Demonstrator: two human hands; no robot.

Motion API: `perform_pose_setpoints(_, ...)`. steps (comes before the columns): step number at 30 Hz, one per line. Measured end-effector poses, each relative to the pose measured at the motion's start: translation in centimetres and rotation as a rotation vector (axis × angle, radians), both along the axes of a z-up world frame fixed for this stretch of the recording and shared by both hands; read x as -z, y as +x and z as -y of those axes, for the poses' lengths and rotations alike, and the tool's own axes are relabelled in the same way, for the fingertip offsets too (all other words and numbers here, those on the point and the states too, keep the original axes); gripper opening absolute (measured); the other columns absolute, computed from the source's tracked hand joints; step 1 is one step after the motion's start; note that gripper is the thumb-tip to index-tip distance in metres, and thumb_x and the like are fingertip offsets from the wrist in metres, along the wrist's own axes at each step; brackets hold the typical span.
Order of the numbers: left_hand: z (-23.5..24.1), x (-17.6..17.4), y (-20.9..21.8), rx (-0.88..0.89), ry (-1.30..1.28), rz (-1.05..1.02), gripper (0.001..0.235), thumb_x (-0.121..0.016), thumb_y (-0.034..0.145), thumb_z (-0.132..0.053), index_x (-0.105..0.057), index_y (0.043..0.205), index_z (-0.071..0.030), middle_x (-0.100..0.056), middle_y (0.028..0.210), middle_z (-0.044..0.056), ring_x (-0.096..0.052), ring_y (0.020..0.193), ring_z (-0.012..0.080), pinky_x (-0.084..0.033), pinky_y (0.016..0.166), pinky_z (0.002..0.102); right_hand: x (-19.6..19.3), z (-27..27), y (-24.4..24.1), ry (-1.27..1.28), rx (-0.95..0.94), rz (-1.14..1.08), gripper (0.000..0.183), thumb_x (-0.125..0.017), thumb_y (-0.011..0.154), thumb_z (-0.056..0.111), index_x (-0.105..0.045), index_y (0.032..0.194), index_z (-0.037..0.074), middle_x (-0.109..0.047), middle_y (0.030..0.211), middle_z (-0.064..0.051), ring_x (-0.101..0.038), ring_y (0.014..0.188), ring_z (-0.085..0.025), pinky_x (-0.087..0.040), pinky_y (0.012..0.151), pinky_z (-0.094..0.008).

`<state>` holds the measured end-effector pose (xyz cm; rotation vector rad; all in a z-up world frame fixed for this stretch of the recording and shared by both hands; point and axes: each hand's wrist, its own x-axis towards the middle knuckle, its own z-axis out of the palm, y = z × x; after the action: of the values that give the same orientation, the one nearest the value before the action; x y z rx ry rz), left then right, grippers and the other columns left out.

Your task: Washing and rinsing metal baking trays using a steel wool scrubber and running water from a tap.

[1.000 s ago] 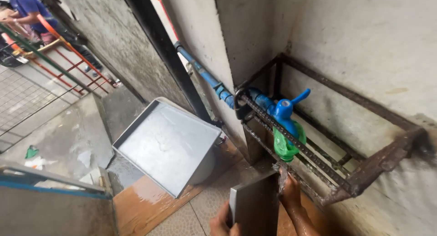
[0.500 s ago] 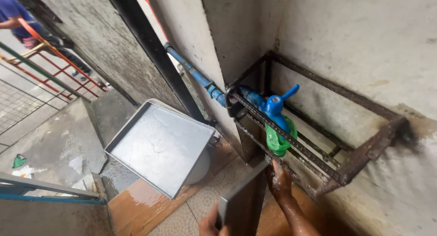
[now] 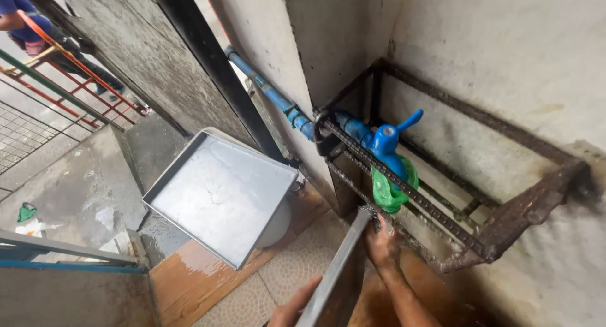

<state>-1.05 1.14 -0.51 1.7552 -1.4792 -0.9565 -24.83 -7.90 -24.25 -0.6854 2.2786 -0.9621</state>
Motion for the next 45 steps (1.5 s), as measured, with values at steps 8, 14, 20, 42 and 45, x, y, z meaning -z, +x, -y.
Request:
perform_pose_setpoints(8, 3.2, 0.1, -2.9, 0.010, 0.444, 0.227, 0.020, -0.052, 0.073, -0.028, -0.066, 0.086, -0.026, -0.070, 0.081, -0.001, -0.065, 0.075, 0.0141, -0.044, 0.075, 0.029, -17.2, -3.8, 9.8, -0.986, -0.717, -0.478, 0.031, -0.051, 0.084, 0.007, -0.067, 0.109, -0.002, -0.062, 0.087, -0.014, -0.056, 0.078, -0.032, -0.051, 0.079, -0.047)
perform_pose_setpoints(14, 6.8, 9.2, 2.8, 0.184, 0.279, 0.070, 0.022, -0.051, 0.073, -0.014, -0.058, 0.093, -0.013, -0.069, 0.077, 0.009, -0.059, 0.071, 0.0262, -0.043, 0.068, 0.041, -15.6, -3.5, 8.4, -0.828, -0.629, -0.164, 0.040, -0.057, 0.089, 0.014, -0.068, 0.127, 0.007, -0.069, 0.107, -0.008, -0.069, 0.097, -0.025, -0.055, 0.090, -0.035)
perform_pose_setpoints(20, 6.9, 9.7, 3.1, 0.228, 0.247, 0.049, 0.020, -0.055, 0.070, -0.021, -0.051, 0.088, -0.014, -0.055, 0.064, 0.002, -0.046, 0.059, 0.0191, -0.038, 0.057, 0.041, -13.7, -2.8, 8.9, -0.529, -0.553, -0.080, 0.048, -0.070, 0.087, 0.028, -0.064, 0.133, 0.013, -0.061, 0.107, -0.009, -0.065, 0.095, -0.025, -0.053, 0.086, -0.039)
perform_pose_setpoints(42, 7.0, 4.9, -0.2, 0.315, 0.358, -0.015, 0.040, -0.044, 0.069, -0.010, -0.064, 0.103, -0.010, -0.063, 0.071, 0.008, -0.053, 0.067, 0.0178, -0.041, 0.059, 0.038, 1.1, 0.7, 4.9, -0.648, -0.412, -0.397, 0.057, -0.077, 0.068, 0.000, -0.072, 0.124, 0.007, -0.075, 0.120, -0.017, -0.069, 0.116, -0.035, -0.051, 0.106, -0.042)
perform_pose_setpoints(45, 6.1, 5.8, -1.0, 0.435, 0.113, 0.076, 0.038, -0.050, 0.067, -0.010, -0.059, 0.103, -0.013, -0.060, 0.065, 0.010, -0.053, 0.057, 0.0314, -0.042, 0.060, 0.047, -9.7, -1.9, 8.0, -0.922, -0.513, -0.472, 0.033, -0.066, 0.077, -0.002, -0.067, 0.110, -0.001, -0.068, 0.098, -0.015, -0.068, 0.091, -0.035, -0.056, 0.089, -0.041)
